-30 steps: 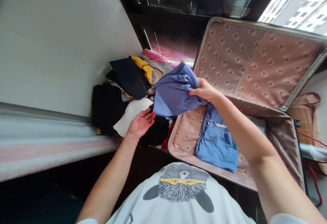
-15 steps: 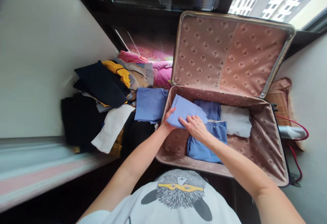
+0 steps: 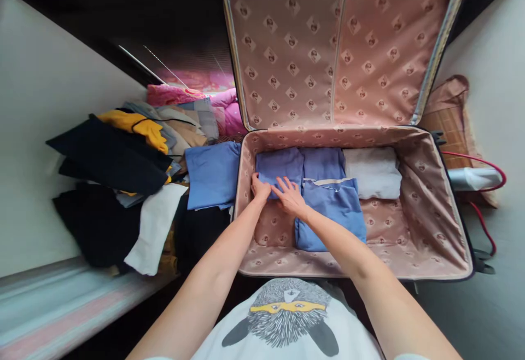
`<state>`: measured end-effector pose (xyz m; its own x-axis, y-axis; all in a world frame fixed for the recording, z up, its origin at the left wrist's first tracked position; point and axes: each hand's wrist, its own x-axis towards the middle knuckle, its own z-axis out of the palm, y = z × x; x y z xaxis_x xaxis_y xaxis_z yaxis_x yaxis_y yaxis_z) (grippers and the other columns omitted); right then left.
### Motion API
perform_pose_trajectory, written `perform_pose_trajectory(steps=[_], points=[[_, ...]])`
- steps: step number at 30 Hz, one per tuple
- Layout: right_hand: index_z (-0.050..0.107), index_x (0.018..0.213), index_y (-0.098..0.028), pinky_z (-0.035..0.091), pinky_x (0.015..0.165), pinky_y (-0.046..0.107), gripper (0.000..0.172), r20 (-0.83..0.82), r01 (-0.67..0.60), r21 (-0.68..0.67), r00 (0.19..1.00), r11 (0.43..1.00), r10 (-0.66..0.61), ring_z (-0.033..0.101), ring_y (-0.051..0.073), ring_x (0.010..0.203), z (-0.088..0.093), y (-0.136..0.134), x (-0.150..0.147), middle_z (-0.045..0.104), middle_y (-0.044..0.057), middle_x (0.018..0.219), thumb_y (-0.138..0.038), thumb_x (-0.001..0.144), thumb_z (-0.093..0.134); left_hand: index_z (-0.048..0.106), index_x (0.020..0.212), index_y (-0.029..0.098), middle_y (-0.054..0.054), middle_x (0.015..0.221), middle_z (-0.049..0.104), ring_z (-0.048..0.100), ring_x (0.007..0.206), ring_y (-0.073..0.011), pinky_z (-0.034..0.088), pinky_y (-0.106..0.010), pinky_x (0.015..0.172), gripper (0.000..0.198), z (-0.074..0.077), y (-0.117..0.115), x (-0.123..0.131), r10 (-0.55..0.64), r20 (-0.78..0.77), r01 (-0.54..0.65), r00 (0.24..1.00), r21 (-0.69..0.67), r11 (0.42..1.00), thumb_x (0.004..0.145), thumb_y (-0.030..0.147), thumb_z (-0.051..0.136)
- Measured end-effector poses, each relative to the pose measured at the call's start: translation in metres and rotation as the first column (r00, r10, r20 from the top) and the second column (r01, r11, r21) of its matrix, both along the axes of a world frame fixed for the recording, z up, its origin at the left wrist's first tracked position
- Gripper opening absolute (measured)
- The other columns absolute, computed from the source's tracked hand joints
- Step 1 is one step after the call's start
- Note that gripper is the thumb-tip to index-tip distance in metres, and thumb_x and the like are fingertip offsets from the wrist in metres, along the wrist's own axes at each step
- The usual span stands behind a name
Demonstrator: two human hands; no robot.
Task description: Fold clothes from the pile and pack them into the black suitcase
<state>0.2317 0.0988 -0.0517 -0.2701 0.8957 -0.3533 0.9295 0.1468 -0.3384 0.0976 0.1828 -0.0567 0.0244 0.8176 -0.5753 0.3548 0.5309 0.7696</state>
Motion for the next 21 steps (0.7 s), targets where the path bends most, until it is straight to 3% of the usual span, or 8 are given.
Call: perform_pose_trajectory(steps=[4,6,9,11,15,17,19,21], points=[[0.036,0.164,-0.029,0.027,0.12,0.055,0.072,0.096,0.141,0.062,0.985,0.988,-0.147,0.015,0.042,0.159,-0.004,0.011,0.01,0.012,0.019,0.175,-0.036,0.097,0.061,0.04,0.157,0.012,-0.033,0.156,0.044,0.038,0.151,-0.0437,0.027,-0.06,0.12,0.075,0.006,0.004,0.01,-0.026,-0.33,0.025,0.944,-0.008,1.0,0.086,0.016,0.065],[0.038,0.163,-0.029,0.026,0.12,0.056,0.07,0.126,0.149,0.033,0.98,0.988,-0.152,0.018,0.044,0.158,-0.011,0.015,0.009,0.014,0.022,0.174,-0.04,0.098,0.061,0.043,0.156,0.01,-0.034,0.164,0.03,0.024,0.157,-0.0455,0.021,-0.066,0.122,0.067,0.007,-0.005,0.015,-0.124,-0.405,0.145,0.906,0.023,0.989,0.091,0.017,0.057],[0.034,0.165,-0.028,0.024,0.12,0.058,0.068,0.153,0.145,0.029,0.977,0.989,-0.148,0.021,0.044,0.157,-0.022,0.019,0.007,0.016,0.024,0.172,-0.038,0.101,0.055,0.036,0.163,0.018,-0.02,0.176,0.006,-0.005,0.162,-0.0396,0.011,-0.068,0.125,0.067,0.003,-0.022,0.021,-0.371,-0.495,0.489,0.786,0.13,0.863,0.096,0.019,0.045],[0.028,0.167,-0.027,0.024,0.12,0.058,0.07,0.164,0.146,0.039,0.975,0.989,-0.15,0.02,0.043,0.158,-0.029,0.024,0.009,0.015,0.025,0.173,-0.037,0.102,0.051,0.032,0.166,0.021,-0.016,0.177,0.0,-0.013,0.161,-0.0402,0.008,-0.071,0.124,0.07,-0.004,-0.029,0.021,-0.486,-0.546,0.617,0.683,0.076,0.783,0.097,0.026,0.047],[0.024,0.169,-0.027,0.025,0.119,0.058,0.083,0.154,0.155,-0.014,0.976,0.988,-0.151,0.019,0.046,0.157,-0.038,0.044,0.022,0.008,0.026,0.173,-0.05,0.097,0.059,0.027,0.168,0.021,-0.018,0.176,-0.004,-0.014,0.16,-0.0441,0.006,-0.072,0.123,0.08,-0.026,-0.02,0.013,-0.529,-0.58,0.611,0.62,-0.066,0.789,0.097,0.045,0.054],[0.021,0.169,-0.026,0.026,0.119,0.058,0.092,0.157,0.161,-0.066,0.976,0.985,-0.149,0.019,0.047,0.157,-0.04,0.055,0.027,0.006,0.029,0.172,-0.053,0.093,0.065,0.026,0.168,0.022,-0.018,0.176,-0.006,-0.014,0.16,-0.044,0.006,-0.07,0.124,0.08,-0.028,-0.011,0.014,-0.538,-0.588,0.613,0.605,-0.087,0.785,0.098,0.047,0.053],[0.016,0.17,-0.025,0.026,0.118,0.058,0.102,0.165,0.161,-0.134,0.977,0.978,-0.138,0.017,0.047,0.157,-0.04,0.065,0.029,0.004,0.03,0.172,-0.053,0.088,0.07,0.027,0.168,0.021,-0.02,0.175,-0.003,-0.008,0.16,-0.0461,0.009,-0.069,0.124,0.08,-0.018,-0.004,0.02,-0.578,-0.602,0.629,0.551,-0.155,0.762,0.098,0.048,0.053],[0.011,0.17,-0.028,0.026,0.118,0.059,0.109,0.176,0.159,-0.214,0.977,0.964,-0.122,0.014,0.047,0.158,-0.037,0.072,0.03,0.002,0.029,0.173,-0.054,0.085,0.074,0.033,0.165,0.019,-0.026,0.173,0.01,0.008,0.159,-0.0497,0.018,-0.07,0.122,0.078,0.005,-0.001,0.029,-0.659,-0.607,0.679,0.444,-0.252,0.69,0.097,0.047,0.058]])
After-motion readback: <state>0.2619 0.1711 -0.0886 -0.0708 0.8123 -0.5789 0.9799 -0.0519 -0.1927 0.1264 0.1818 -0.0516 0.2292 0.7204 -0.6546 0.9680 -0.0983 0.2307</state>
